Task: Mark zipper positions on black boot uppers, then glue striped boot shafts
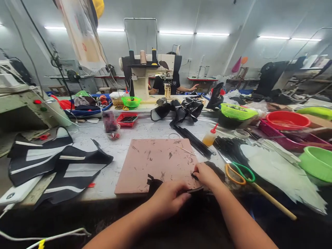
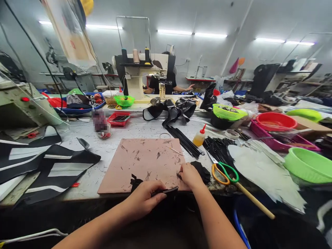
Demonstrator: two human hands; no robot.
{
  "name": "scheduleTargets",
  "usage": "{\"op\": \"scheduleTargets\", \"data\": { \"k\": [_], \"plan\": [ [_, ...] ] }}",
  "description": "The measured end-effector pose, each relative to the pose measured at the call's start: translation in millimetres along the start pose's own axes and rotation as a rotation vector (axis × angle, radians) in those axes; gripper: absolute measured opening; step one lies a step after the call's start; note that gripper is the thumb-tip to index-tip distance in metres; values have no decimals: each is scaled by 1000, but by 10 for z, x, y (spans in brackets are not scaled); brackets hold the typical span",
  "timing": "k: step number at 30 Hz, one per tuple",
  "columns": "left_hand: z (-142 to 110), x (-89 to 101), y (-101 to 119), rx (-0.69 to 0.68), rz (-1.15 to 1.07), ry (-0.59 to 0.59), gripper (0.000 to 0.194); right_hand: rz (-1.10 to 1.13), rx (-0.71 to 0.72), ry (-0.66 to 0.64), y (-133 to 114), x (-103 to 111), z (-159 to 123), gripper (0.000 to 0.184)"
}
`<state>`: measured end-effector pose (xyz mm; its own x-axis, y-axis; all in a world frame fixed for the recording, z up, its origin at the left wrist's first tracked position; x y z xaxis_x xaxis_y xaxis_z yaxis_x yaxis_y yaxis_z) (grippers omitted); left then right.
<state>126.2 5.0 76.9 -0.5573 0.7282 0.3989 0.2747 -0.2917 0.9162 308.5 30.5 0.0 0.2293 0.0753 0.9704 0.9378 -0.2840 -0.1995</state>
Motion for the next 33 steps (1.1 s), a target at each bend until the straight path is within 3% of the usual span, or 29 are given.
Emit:
{"op": "scheduleTargets", "data": {
  "k": [6, 12, 15, 17, 19, 22, 25, 27, 33],
  "plan": [
    [61, 13, -30, -33, -4, -29, 18, 136, -85, 24, 121, 47, 19, 15],
    [138, 101, -41, 5, -23, 9, 23, 109, -307, 190, 739, 276, 50, 4],
    [185, 159, -90, 42, -67, 88, 25, 62, -312, 242, 838, 333, 12, 9],
    [217, 189, -129, 57, -93, 142, 25, 39, -269, 303, 709, 398, -88, 7],
    [249, 201, -158, 59, -107, 180, 24, 89, -132, 485, 422, 567, -280, 12],
    [292, 181, -164, 32, -119, 191, 22, 255, 324, 792, -166, 896, -703, 12],
    [311, 146, -113, -38, -109, 177, 20, 225, 679, 787, -604, 1022, -959, 11],
    [305, 129, -72, -69, -79, 171, 19, 170, 719, 745, -702, 1021, -973, 12],
    [254, 72, 31, -124, 94, 169, 20, 87, 648, 690, -665, 923, -890, 12]
  ]
}}
Point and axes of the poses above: each hand's wrist, its own z-axis towards the middle knuckle, its own x-axis out of the back of the hand, y = z × x, the point moved 6 cm from there along z, towards the middle knuckle, and after that the axes turned 11 degrees about -z, right-handed, at the moved point
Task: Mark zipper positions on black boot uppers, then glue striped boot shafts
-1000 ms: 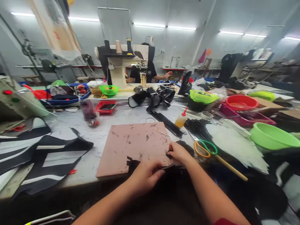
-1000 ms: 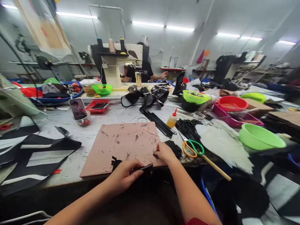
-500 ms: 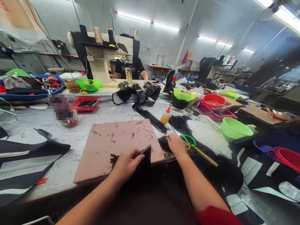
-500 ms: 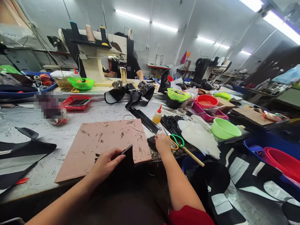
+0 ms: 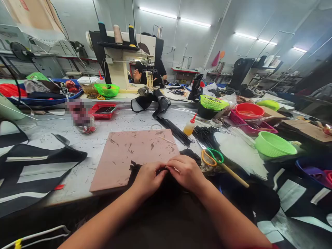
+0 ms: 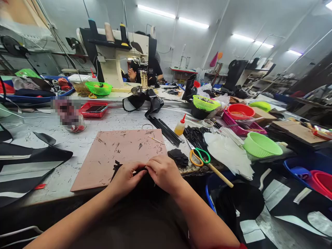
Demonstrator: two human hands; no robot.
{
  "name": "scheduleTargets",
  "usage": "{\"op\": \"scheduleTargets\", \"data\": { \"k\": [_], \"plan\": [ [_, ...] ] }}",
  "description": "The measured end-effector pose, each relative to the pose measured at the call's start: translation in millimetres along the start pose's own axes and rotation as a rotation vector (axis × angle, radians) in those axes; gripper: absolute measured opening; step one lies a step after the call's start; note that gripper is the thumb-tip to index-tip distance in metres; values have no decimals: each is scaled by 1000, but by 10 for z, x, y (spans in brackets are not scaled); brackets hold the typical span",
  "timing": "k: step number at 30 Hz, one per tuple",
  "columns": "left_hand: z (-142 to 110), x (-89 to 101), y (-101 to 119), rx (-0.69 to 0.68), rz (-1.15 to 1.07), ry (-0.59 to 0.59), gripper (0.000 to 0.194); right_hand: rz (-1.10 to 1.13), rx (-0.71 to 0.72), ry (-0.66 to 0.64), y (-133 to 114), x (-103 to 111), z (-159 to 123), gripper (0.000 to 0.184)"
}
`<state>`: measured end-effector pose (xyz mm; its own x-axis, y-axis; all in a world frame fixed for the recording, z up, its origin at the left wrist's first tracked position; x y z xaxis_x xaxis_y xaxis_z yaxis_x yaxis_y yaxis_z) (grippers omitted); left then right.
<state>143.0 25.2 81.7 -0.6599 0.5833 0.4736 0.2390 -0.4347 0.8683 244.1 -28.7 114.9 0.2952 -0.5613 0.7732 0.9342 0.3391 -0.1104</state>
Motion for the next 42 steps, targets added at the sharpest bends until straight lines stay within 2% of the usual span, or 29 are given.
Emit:
{"op": "scheduleTargets", "data": {
  "k": [6, 10, 13, 16, 21, 25, 27, 29, 31, 33, 34, 35, 39, 40, 42],
  "plan": [
    [-2, -24, 3, 85, 150, 24, 20, -92, 16, -52, -72, -66, -1, 16],
    [24, 0, 16, 100, 135, 24, 20, -123, 45, -22, -101, -97, -2, 18],
    [34, 8, 5, 94, 58, -9, 20, -82, 55, 31, -79, -93, -16, 17],
    [29, 12, -26, 99, -2, -44, 20, 61, 7, 37, -7, -89, -18, 15],
    [11, 13, -44, 114, -42, -80, 21, 369, -215, -71, 164, -151, -33, 11],
    [-2, 15, -27, 117, -92, -83, 21, 500, -380, -62, 205, -228, -88, 7],
    [-5, 18, -23, 114, -118, -76, 20, 586, -442, -37, 179, -296, -108, 7],
    [-6, 18, -22, 102, -135, -74, 19, 753, -580, 24, 199, -377, -151, 14],
    [-10, 24, -27, 91, -135, -78, 18, 974, -763, 117, 288, -435, -244, 22],
    [-22, 42, -39, 89, -110, -81, 16, 1134, -870, 190, 421, -403, -367, 26],
    [-33, 59, -44, 87, -84, -78, 16, 1152, -879, 176, 494, -351, -430, 27],
    [-46, 83, -44, 80, -42, -65, 16, 1121, -864, 106, 557, -290, -492, 27],
    [-125, 103, 52, -51, 274, -59, 16, 670, -729, -425, 616, -174, -779, 26],
    [-152, 71, 98, -109, 350, -81, 17, 583, -702, -496, 568, -195, -830, 23],
    [-219, -24, 189, -229, 429, -162, 19, 556, -652, -540, 374, -314, -859, 18]
  ]
}}
Point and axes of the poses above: each hand's wrist, its own z-axis towards the middle knuckle, its own x-axis out of the back of the hand, y = z × x, the point moved 6 cm from there along z, towards the middle knuckle, and after that the axes turned 11 degrees about -z, right-handed, at the moved point
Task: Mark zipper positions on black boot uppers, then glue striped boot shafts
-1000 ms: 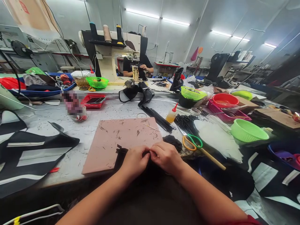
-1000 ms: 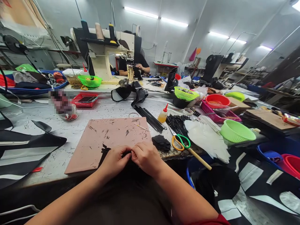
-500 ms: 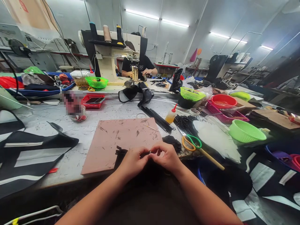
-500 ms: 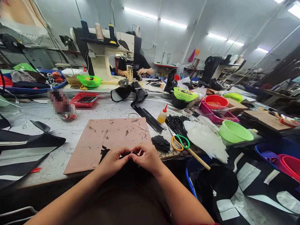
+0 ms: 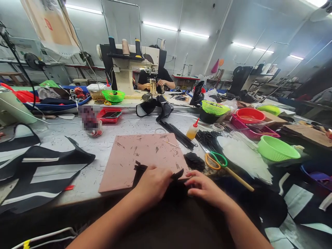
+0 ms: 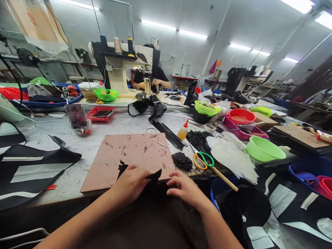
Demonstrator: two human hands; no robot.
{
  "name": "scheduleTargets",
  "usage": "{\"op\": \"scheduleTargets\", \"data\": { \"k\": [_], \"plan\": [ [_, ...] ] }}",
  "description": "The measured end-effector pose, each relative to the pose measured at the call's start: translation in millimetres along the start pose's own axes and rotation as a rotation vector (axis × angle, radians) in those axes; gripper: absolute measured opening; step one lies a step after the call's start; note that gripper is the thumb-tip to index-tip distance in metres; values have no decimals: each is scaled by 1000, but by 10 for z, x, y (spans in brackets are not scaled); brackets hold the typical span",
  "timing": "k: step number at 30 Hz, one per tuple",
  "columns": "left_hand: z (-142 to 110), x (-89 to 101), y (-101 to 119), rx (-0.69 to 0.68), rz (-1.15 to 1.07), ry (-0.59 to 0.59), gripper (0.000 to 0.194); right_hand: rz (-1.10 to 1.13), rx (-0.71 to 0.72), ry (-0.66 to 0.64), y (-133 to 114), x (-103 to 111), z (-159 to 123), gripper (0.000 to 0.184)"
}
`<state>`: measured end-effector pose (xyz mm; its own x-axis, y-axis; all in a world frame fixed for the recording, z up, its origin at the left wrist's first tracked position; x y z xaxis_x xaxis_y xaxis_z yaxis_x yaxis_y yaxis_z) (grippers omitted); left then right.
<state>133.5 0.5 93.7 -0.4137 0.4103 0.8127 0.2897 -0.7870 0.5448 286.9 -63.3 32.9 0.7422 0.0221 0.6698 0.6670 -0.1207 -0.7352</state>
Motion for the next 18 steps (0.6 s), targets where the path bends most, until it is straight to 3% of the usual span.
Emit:
{"op": "scheduleTargets", "data": {
  "k": [3, 5, 7, 9, 13, 16, 18],
  "plan": [
    [-75, -22, 47, -20, -41, -86, 15, 132, 138, -81, -255, -423, 50, 27],
    [-167, 58, -105, 131, -146, -106, 16, 230, 204, -91, -404, -572, 80, 18],
    [-312, 179, -318, 278, -234, -134, 38, 295, 215, -62, -494, -568, 84, 22],
    [-486, 291, -489, 348, -255, -223, 46, 319, 163, -52, -540, -479, 58, 30],
    [-785, 509, -548, 416, -396, -348, 30, 301, 59, -83, -689, -199, -94, 40],
    [-836, 781, -388, 395, -525, -265, 24, 254, 79, -42, -923, 106, -163, 38],
    [-782, 1041, -306, 338, -488, -157, 21, 244, 107, 11, -1119, 320, -70, 36]
  ]
}}
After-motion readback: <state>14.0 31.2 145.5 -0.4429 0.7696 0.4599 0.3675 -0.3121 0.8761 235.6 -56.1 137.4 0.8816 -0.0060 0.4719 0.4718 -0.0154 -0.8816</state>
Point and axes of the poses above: each hand's wrist, its own z-axis towards the middle knuckle, its own x-axis out of the back of the hand, y = z × x, the point moved 6 cm from there along z, towards the middle knuckle, and after that the axes turned 11 degrees about -z, right-handed, at the moved point
